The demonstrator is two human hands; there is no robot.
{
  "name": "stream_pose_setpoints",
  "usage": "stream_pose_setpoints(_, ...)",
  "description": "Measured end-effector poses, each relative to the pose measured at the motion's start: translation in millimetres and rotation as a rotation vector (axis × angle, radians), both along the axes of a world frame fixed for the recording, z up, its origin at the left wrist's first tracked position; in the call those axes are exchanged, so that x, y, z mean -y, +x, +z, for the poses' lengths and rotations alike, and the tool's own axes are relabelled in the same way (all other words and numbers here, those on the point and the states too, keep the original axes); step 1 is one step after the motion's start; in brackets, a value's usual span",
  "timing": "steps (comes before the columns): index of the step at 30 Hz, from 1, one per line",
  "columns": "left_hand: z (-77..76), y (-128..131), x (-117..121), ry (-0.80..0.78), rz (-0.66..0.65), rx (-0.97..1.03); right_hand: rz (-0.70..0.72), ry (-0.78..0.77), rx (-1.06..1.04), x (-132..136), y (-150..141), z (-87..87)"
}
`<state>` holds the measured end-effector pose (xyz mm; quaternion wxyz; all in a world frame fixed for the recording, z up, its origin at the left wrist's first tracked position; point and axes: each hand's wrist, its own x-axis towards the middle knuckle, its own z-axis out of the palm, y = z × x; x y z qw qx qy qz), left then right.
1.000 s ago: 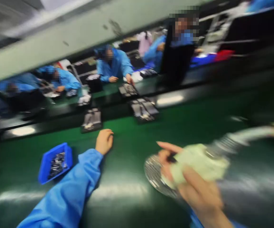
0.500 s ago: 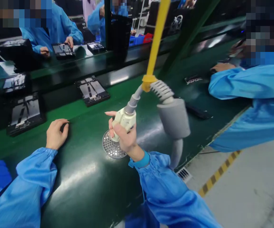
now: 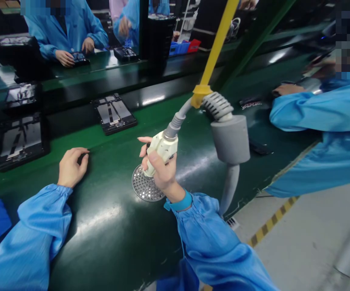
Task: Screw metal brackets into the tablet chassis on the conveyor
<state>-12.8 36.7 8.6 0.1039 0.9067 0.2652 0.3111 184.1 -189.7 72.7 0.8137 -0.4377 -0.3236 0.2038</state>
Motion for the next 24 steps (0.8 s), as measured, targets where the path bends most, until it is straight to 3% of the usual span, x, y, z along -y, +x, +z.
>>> stream_pose_setpoints(12,-2.5,-2.2,-4.3,0.035,0.022,-0.002,0.016,0.041,-0.024,-1.1,-1.7,-2.2)
stream_pose_setpoints(16,1.8,-1.0,-4.7,-0.017,0.056,-0.024,0.03,0.03,-0.056,-3.5,-1.4,-1.6)
stream_pose_setpoints(20,17.6,13.7,-8.9,-0.237,0.247,-0.182,0.053,-0.027,-0.034,-5.3,-0.9,-1.9)
stream_pose_setpoints(24,33.2,47.7,-31.3,-0.347,0.452,-0.254,0.029,0.004,-0.042,-1.1,-2.1,2.5)
